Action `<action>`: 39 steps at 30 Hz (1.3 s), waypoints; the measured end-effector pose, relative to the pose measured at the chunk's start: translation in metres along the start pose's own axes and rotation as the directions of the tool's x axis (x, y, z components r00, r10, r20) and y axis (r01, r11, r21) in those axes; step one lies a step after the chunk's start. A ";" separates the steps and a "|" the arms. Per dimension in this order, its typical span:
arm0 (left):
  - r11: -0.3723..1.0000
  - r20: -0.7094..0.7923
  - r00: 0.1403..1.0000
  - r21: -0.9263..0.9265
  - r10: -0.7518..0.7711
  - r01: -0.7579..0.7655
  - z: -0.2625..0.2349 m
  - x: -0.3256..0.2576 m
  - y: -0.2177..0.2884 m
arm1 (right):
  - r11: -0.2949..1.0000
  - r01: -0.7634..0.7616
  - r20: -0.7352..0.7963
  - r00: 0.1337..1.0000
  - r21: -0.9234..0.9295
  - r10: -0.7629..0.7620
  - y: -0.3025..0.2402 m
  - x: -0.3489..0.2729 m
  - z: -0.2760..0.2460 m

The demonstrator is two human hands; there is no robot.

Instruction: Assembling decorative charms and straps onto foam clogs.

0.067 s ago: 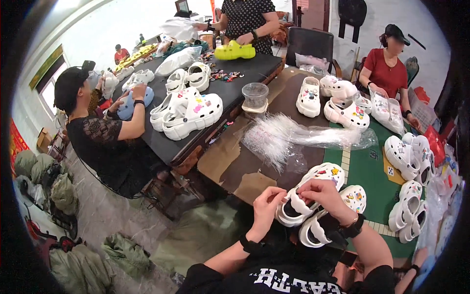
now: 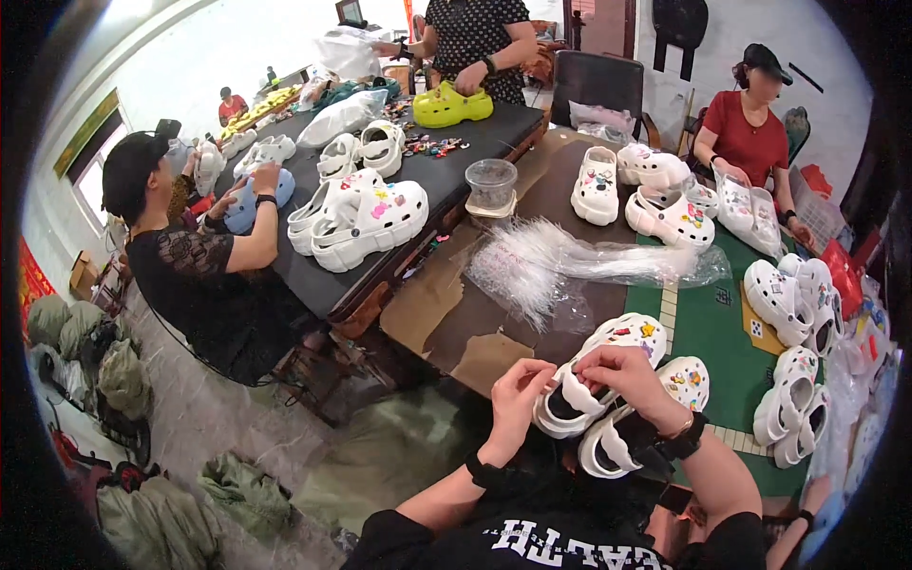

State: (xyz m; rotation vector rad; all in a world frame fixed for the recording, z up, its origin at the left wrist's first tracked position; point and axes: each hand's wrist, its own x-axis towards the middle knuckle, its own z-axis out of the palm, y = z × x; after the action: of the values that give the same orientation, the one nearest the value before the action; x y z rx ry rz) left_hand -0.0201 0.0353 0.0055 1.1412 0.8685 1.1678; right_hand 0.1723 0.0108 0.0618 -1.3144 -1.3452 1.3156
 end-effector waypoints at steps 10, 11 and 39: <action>0.981 0.059 0.997 -0.188 -0.040 0.051 0.019 0.008 0.005 | 0.999 0.041 -0.008 0.999 0.034 -0.041 -0.009 -0.002 0.004; 0.969 0.057 0.997 -0.238 -0.051 0.063 0.019 0.008 0.005 | 0.997 0.031 -0.013 0.999 0.066 -0.030 -0.008 -0.002 0.005; 0.995 0.146 0.989 0.093 0.032 -0.046 0.023 -0.001 -0.005 | 0.989 -0.147 0.011 0.989 -0.018 0.147 -0.005 -0.010 0.003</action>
State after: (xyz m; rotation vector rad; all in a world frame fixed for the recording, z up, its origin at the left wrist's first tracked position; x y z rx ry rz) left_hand 0.0025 0.0291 0.0061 1.3101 0.8012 1.0697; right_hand 0.1702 0.0009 0.0672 -1.4427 -1.2902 1.4157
